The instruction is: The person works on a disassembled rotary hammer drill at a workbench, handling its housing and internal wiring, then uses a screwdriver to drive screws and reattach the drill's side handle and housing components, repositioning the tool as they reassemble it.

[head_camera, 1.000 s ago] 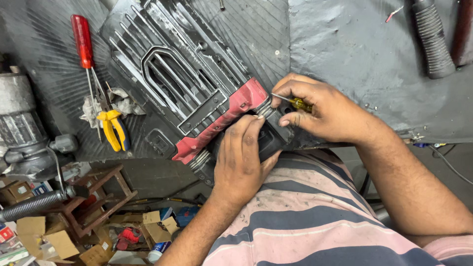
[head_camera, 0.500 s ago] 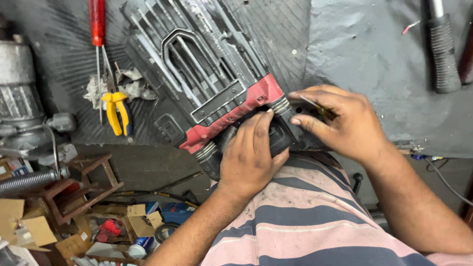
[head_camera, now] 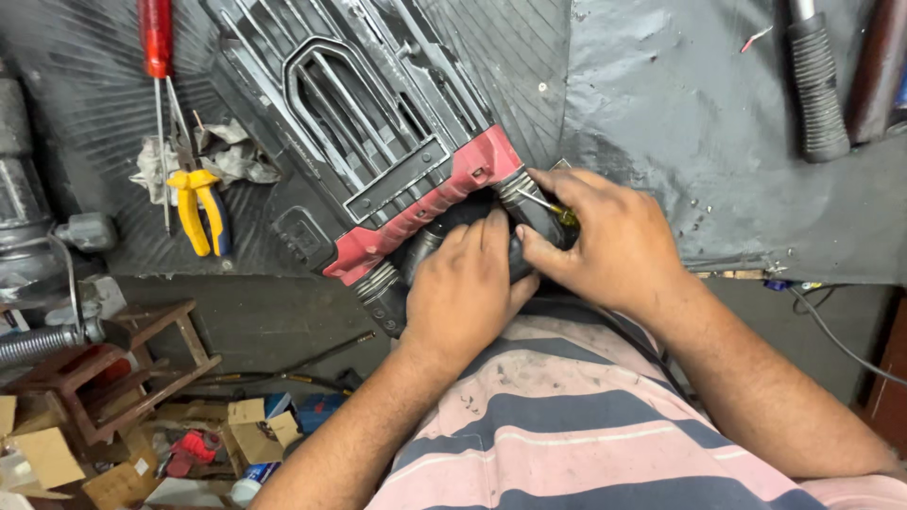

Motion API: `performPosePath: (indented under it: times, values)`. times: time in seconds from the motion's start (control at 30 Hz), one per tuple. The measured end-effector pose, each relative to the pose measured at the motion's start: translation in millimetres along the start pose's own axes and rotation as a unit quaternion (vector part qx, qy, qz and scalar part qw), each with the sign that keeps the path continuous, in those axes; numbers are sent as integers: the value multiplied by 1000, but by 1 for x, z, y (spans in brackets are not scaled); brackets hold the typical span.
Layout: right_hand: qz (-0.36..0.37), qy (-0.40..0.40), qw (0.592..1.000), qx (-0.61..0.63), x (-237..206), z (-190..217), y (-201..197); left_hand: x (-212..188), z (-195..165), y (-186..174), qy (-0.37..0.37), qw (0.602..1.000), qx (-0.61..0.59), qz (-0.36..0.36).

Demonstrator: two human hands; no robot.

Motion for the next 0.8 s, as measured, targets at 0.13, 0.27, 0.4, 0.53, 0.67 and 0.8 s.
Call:
performPosePath:
  times: [0.13, 0.27, 0.4, 0.53, 0.67, 0.8]
  values:
    - [70, 6, 997, 15, 12, -9, 6, 6, 6, -2, -58, 997, -31, 42]
    - [133, 92, 978, 130, 22, -25, 19, 7, 18, 1, -109, 988, -80, 73]
    - [190, 103, 955, 204, 28, -20, 23, 4, 32, 13, -134, 968, -191, 91]
    - [271, 117, 944, 149, 33, -15, 30, 9, 36, 19, -119, 942, -300, 89]
    - [206, 39, 976, 56, 40, 1, 11, 7, 31, 13, -121, 951, -273, 83]
    - [19, 31, 998, 49, 5, 17, -24, -14, 4, -39, -33, 991, -98, -86]
Point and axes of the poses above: each hand's wrist, its own x-axis towards the middle knuckle, its own y-axis out of the palm, z = x × y, the point moved 10 cm from there along x, towards the middle knuckle, and after that the axes turned 11 degrees about -z, right-handed, at the moved point
